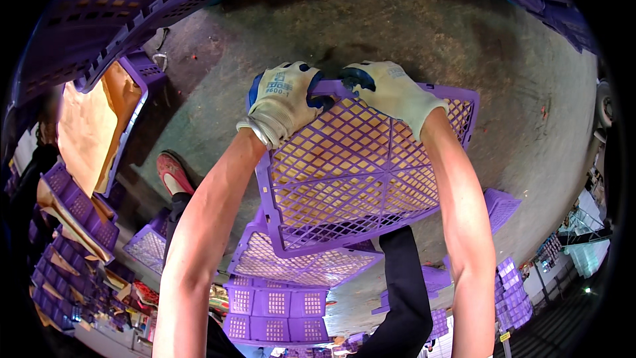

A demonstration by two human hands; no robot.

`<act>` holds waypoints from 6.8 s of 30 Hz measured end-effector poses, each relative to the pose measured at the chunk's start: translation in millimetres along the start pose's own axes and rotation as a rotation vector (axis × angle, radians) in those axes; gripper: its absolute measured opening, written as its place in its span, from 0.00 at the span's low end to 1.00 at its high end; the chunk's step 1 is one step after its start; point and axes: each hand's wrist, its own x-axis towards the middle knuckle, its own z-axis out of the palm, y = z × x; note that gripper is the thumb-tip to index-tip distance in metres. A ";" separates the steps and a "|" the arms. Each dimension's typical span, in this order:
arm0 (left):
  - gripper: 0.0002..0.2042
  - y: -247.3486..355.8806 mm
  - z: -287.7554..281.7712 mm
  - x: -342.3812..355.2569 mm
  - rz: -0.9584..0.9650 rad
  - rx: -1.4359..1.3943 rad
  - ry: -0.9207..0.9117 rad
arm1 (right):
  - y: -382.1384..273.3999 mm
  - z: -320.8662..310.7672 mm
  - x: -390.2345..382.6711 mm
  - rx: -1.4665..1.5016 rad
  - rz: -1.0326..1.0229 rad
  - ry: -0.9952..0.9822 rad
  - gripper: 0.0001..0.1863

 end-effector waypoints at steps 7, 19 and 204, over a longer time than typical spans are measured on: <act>0.24 -5.0 -2.4 -6.0 0.093 0.038 -0.019 | -5.1 10.3 2.4 -0.120 -0.019 0.073 0.19; 0.31 -2.5 6.6 -18.3 0.107 0.274 0.126 | -25.5 31.8 29.0 -0.218 0.355 0.241 0.23; 0.19 138.5 28.3 158.1 -0.016 0.199 0.025 | 114.6 -74.5 6.8 -0.230 0.599 0.331 0.26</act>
